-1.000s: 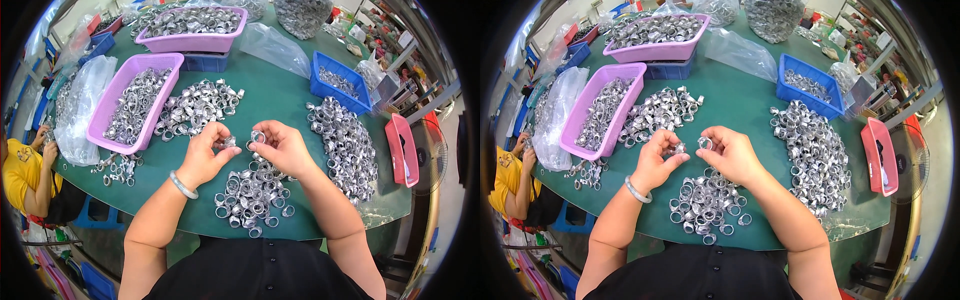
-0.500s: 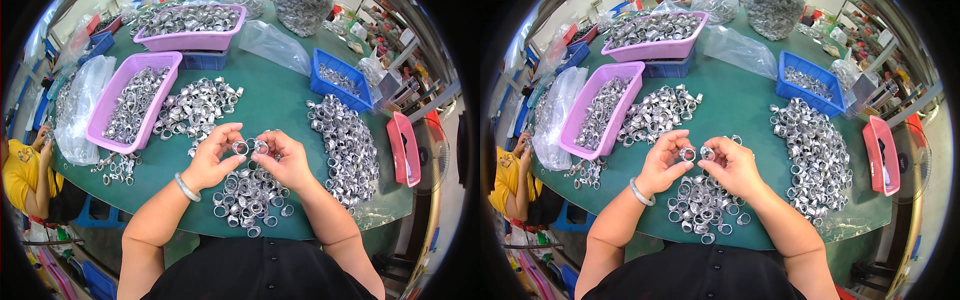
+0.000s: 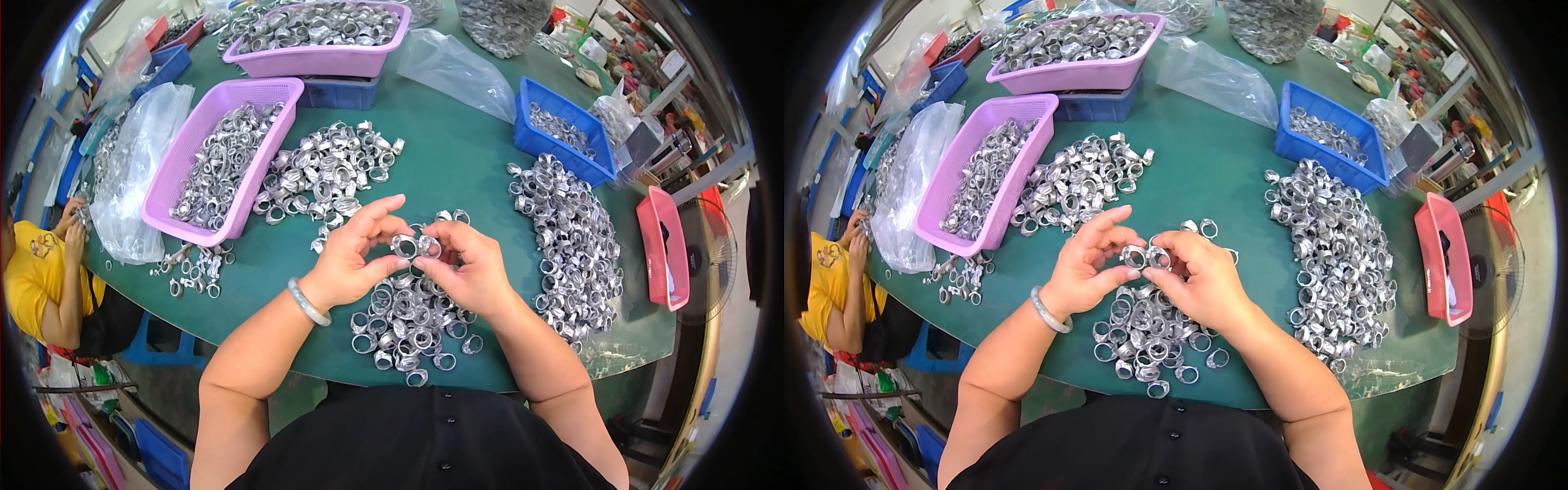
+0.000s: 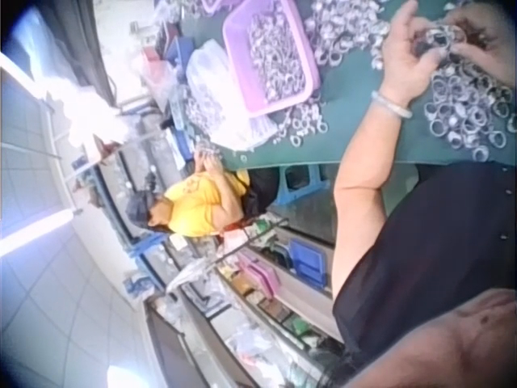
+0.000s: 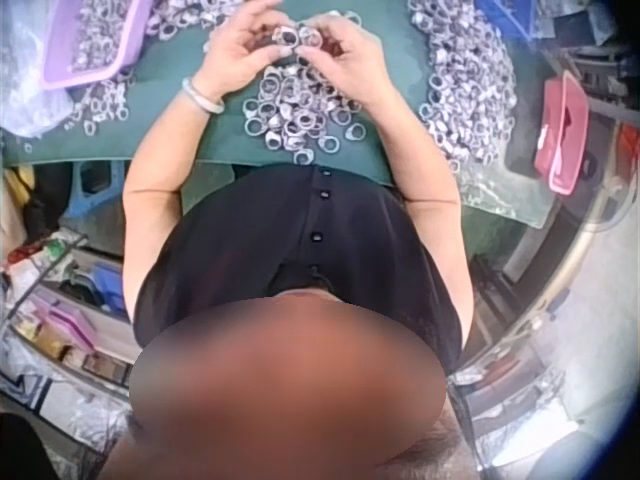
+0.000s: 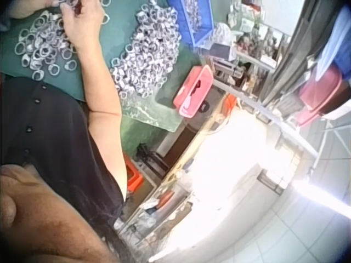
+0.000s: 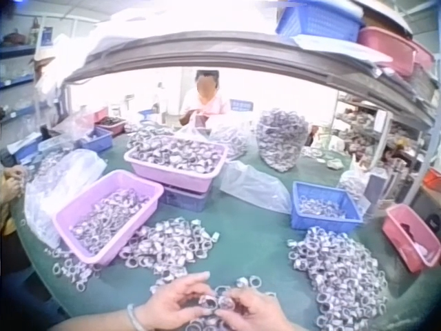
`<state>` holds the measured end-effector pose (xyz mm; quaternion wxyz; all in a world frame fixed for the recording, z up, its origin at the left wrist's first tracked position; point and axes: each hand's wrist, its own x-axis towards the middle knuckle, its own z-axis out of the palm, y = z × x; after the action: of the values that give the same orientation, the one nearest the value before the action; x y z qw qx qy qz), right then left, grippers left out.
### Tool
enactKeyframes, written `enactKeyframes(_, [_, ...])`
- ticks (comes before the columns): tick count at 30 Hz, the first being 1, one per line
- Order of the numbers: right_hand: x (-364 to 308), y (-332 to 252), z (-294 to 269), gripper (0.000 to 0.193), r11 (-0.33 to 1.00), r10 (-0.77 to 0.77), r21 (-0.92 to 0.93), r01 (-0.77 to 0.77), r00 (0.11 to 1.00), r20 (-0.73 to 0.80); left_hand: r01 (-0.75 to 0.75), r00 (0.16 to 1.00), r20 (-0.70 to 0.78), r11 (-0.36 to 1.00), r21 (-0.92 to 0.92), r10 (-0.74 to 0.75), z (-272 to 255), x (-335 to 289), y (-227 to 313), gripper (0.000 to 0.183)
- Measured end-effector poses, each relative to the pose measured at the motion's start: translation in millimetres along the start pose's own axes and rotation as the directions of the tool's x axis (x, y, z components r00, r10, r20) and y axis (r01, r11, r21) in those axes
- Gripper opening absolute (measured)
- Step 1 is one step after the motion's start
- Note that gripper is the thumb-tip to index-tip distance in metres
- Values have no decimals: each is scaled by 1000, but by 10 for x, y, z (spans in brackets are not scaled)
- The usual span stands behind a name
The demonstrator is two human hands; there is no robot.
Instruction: The person picks up metal ring-like components from a pile, fits a small white circular insert into the center of each ring using their hands, and then places the assembled pieces into a separate pile on the workbench.
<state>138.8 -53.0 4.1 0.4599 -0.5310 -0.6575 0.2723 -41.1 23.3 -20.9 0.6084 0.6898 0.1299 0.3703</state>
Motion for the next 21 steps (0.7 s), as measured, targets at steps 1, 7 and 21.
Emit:
enactKeyframes(1, [2, 1, 0, 31, 1000, -3, -16, 3, 1000, 0, 0, 1000, -4, 1000, 0, 0, 3, -1, -3, 73])
enactKeyframes(7, [-21, 33, 20, 32, 998, -32, -50, 31, 999, -22, 12, 1000, -29, 993, 118, -8, -1, -27, -2, 76])
enactKeyframes(21, [45, -14, -114, 28, 916, -130, -383, 121, 992, 4, 45, 998, 16, 884, 465, -59, 7, -5, 80, 54])
